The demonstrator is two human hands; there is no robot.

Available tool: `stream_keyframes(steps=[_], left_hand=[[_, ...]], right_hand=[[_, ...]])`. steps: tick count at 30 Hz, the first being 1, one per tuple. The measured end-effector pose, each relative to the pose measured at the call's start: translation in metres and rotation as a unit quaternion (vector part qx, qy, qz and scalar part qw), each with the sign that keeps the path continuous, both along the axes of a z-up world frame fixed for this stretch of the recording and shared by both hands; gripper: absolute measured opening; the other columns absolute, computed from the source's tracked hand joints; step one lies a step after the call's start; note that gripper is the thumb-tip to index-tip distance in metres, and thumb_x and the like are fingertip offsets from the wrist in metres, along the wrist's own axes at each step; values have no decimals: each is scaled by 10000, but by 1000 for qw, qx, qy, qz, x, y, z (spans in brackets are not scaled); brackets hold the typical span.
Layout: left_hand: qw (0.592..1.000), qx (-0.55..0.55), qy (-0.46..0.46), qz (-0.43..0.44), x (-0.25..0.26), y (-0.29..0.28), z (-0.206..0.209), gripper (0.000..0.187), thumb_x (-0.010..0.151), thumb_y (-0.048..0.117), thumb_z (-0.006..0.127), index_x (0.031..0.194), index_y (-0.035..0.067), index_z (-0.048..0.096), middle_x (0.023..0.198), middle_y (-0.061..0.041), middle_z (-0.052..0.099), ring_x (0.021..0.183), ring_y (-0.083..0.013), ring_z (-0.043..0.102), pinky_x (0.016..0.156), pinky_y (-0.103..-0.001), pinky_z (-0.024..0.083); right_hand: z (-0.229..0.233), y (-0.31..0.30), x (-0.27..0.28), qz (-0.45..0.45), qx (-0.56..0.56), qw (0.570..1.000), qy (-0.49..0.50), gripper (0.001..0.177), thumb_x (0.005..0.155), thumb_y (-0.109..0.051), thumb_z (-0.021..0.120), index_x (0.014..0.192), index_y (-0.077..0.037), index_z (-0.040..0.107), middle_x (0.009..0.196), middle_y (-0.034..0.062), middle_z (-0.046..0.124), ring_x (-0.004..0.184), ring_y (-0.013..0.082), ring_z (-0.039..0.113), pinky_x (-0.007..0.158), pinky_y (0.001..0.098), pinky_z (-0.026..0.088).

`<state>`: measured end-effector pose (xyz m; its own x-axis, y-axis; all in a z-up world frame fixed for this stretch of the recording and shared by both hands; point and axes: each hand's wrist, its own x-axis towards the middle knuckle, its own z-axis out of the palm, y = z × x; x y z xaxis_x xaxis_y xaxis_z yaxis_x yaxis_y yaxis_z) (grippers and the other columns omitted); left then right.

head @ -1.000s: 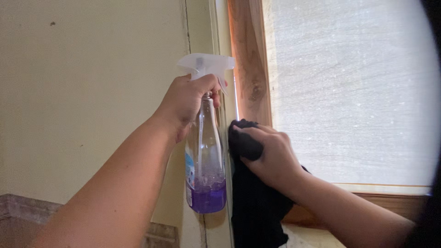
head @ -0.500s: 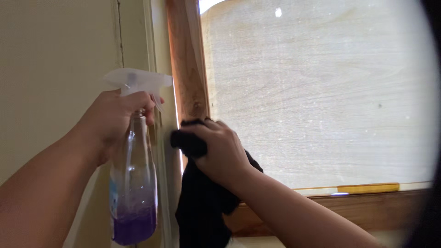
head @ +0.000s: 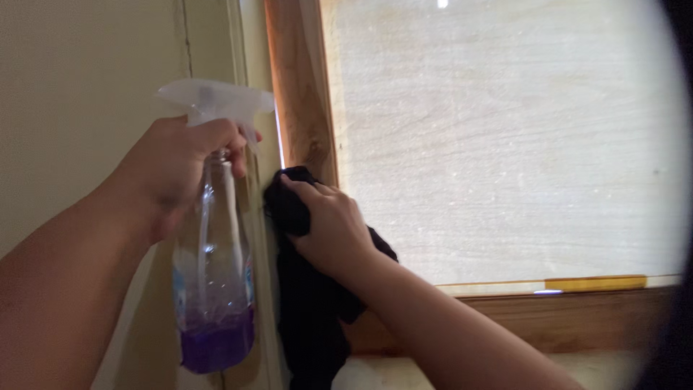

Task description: The person sprays a cleaning solution onto a wooden window frame and wipes it with a black cloth. They repeatedly spray and wipe along the bottom sill, side jambs, and top header of the frame.

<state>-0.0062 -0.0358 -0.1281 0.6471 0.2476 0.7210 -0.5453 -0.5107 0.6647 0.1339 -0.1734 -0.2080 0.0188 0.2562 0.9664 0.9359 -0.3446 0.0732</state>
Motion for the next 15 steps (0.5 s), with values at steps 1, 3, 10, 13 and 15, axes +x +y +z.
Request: stream_keyframes(steps=[1,3,10,13,15], left_hand=[[1000,2,-6,-16,-2,0,0,219,808,238,583,923,99,705,677,-22,564,750,-167,582,732,-435,495],[1000,-5,-2,-14,-2,-1,-2,216,796,237,585,923,112,707,694,-15,560,752,-184,563,717,-443,498],[1000,-1,-6,-8,-1,3,-4,210,820,232,590,869,34,638,842,-30,613,851,-229,591,672,-540,548],[998,3,-32,-59,-3,4,-3,164,734,226,609,837,105,651,743,-62,589,758,-218,573,660,-474,498],[998,13,-30,-50,-5,4,-3,174,734,234,601,833,105,664,740,-63,585,758,-203,577,655,-467,500]], right_hand=[[-4,-3,-1,5,-8,1000,-13,626,692,-134,814,1297,-109,653,1072,174,743,995,380,706,894,460,556],[-11,-10,-3,-18,-66,997,39,511,719,-174,817,1207,-112,679,991,159,755,942,369,723,863,456,565],[-48,-23,-15,-18,-216,953,213,430,708,-226,829,1112,-145,704,891,97,780,849,286,781,821,382,613],[-60,-24,-21,-32,-281,934,218,486,642,-219,885,1088,-140,707,870,94,774,863,285,755,844,399,579],[-65,-26,-23,-49,-338,917,206,455,665,-197,861,1089,-134,708,882,102,769,883,285,749,852,401,582]])
